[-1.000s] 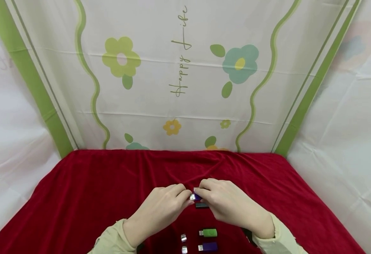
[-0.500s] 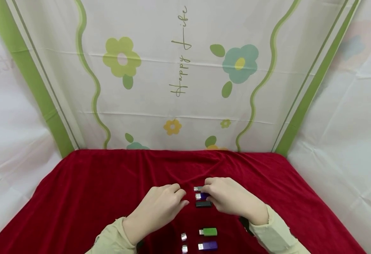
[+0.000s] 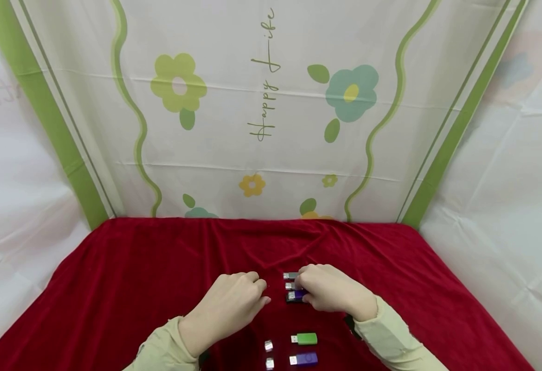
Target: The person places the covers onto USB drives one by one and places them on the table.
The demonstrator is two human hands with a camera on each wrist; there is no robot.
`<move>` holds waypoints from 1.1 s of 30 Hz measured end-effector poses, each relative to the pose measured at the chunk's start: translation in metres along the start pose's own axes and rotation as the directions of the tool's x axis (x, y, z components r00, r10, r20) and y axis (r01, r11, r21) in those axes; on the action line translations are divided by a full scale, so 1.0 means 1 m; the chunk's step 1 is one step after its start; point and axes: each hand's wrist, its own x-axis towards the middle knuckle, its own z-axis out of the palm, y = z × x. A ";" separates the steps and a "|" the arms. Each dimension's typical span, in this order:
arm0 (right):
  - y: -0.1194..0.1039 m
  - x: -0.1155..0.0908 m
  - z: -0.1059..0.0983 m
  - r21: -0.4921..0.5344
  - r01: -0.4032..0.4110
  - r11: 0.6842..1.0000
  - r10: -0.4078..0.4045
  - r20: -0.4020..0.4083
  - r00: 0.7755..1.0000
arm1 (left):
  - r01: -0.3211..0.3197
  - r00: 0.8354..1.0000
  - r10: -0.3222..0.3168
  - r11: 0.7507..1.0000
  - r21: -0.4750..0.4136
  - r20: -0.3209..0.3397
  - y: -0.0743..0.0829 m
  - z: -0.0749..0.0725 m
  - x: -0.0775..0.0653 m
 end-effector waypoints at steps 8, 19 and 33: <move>-0.007 0.003 0.007 0.014 0.022 1.000 -0.022 0.040 0.999 | -0.007 1.000 0.007 1.000 0.011 0.007 0.000 0.001 -0.001; -0.010 0.005 0.021 -0.027 0.048 0.998 -0.046 0.051 0.998 | -0.007 0.999 0.007 1.000 0.012 0.035 0.001 0.002 -0.001; -0.014 0.006 0.025 -0.080 0.041 0.996 -0.037 0.045 0.998 | -0.006 0.999 0.006 1.000 0.016 0.033 0.002 0.003 -0.002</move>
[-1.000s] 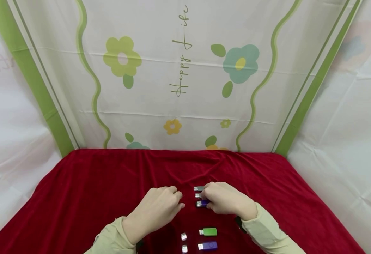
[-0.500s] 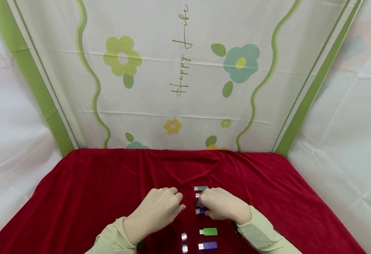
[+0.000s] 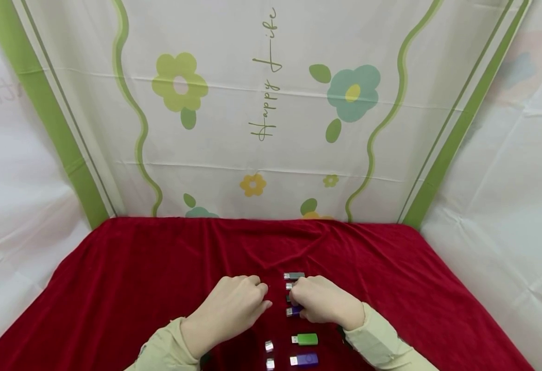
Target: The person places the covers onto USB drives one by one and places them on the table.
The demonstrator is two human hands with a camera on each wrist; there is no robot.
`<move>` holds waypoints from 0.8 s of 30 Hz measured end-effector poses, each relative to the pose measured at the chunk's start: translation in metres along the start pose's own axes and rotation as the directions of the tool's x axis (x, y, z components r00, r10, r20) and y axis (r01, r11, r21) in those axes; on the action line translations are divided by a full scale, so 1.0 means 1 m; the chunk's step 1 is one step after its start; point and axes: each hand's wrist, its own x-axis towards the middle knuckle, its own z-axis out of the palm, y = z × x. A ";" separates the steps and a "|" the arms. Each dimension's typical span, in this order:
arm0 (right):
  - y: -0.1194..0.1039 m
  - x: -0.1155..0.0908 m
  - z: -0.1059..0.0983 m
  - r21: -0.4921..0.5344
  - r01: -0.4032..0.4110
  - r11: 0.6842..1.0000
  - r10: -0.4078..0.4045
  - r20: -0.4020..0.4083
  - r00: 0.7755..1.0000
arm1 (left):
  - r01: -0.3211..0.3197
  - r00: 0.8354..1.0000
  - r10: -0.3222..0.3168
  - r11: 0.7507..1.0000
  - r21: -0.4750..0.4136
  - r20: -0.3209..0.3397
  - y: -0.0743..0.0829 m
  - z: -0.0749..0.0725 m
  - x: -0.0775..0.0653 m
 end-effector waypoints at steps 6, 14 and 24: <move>-0.001 0.000 0.004 -0.014 -0.011 1.000 0.011 -0.008 1.000 | 0.000 1.000 0.000 1.000 -0.006 0.014 0.001 0.000 0.000; -0.003 0.001 0.007 -0.047 -0.018 0.999 0.018 -0.001 1.000 | 0.001 0.999 0.000 1.000 -0.018 0.035 0.001 -0.001 0.000; -0.007 -0.001 0.004 -0.090 -0.016 0.996 0.014 -0.023 1.000 | -0.005 0.999 0.005 1.000 -0.014 0.044 0.001 -0.001 -0.001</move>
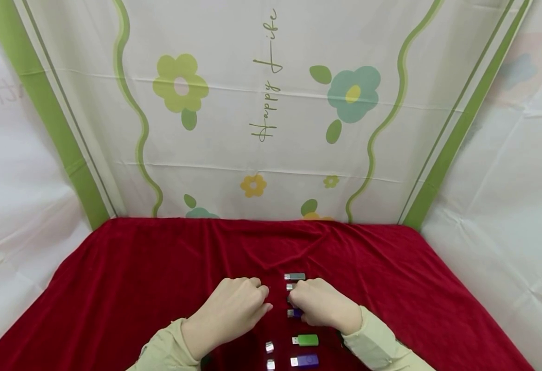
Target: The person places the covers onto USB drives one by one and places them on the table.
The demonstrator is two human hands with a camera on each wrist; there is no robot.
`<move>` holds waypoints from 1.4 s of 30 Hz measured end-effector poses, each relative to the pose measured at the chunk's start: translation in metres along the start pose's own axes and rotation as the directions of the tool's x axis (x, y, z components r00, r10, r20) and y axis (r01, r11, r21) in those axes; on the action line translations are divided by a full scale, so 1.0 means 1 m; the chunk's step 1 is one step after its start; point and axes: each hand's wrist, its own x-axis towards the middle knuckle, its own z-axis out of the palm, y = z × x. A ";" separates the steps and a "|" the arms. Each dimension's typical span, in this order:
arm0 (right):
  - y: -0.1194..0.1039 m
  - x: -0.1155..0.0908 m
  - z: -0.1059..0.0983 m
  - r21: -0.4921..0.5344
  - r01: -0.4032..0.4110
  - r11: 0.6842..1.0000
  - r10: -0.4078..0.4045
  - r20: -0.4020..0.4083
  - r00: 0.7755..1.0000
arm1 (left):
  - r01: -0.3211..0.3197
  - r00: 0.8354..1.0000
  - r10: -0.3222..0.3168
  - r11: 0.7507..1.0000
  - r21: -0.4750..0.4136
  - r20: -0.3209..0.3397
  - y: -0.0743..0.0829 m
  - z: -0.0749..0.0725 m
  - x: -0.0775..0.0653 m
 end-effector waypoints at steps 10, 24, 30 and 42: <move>-0.011 -0.008 -0.025 0.121 0.027 0.992 -0.030 0.024 0.999 | 0.008 1.000 -0.008 1.000 -0.004 0.007 0.000 -0.001 0.000; -0.027 -0.011 -0.024 0.131 0.060 0.990 -0.074 0.108 0.991 | 0.017 0.998 -0.016 1.000 -0.013 0.061 -0.002 0.000 -0.004; -0.026 -0.009 -0.013 0.093 0.078 0.993 -0.086 0.082 0.993 | 0.011 0.999 -0.010 1.000 -0.014 0.052 -0.001 0.000 -0.005; -0.029 -0.006 -0.008 0.057 0.054 0.997 -0.059 0.084 0.995 | 0.016 0.998 -0.015 1.000 -0.014 0.065 0.000 -0.001 -0.006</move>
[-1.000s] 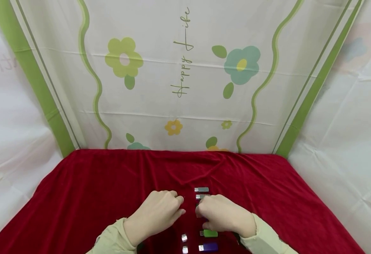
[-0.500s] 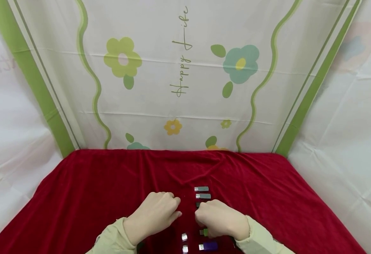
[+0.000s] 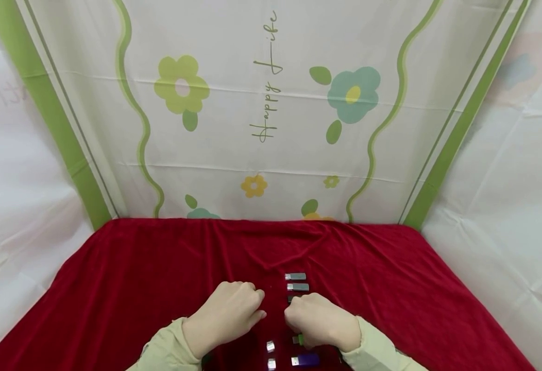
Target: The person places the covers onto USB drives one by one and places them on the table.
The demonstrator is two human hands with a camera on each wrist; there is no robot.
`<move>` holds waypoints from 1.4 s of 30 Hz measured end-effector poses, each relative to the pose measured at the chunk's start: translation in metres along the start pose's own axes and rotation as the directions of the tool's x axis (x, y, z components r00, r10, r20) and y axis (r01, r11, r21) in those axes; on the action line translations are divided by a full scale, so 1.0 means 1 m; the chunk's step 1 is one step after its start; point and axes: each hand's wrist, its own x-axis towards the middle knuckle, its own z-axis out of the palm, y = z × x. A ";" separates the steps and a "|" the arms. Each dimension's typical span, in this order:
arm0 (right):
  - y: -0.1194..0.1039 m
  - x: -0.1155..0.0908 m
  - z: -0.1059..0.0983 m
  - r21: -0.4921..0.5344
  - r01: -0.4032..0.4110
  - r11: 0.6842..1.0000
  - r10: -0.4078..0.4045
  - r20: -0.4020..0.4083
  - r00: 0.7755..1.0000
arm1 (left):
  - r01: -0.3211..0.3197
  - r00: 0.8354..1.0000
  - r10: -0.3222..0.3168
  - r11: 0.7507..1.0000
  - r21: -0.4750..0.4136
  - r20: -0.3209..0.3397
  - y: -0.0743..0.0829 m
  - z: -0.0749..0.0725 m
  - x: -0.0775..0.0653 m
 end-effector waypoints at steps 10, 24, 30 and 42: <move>0.003 -0.001 -0.003 -0.013 0.035 0.999 -0.035 0.005 0.999 | -0.001 1.000 0.000 1.000 0.009 0.013 0.001 0.002 -0.001; 0.033 -0.024 -0.052 0.243 -0.011 0.970 0.035 -0.094 0.995 | -0.049 0.996 0.050 0.999 -0.009 0.067 0.005 0.020 0.000; 0.041 -0.030 -0.062 0.239 -0.023 0.971 0.063 -0.162 0.985 | -0.095 0.984 0.095 0.995 -0.012 0.153 0.015 0.029 -0.001; 0.038 -0.029 -0.060 0.216 -0.029 0.976 0.066 -0.169 0.983 | -0.218 0.965 0.213 0.976 0.019 0.152 0.026 0.037 0.001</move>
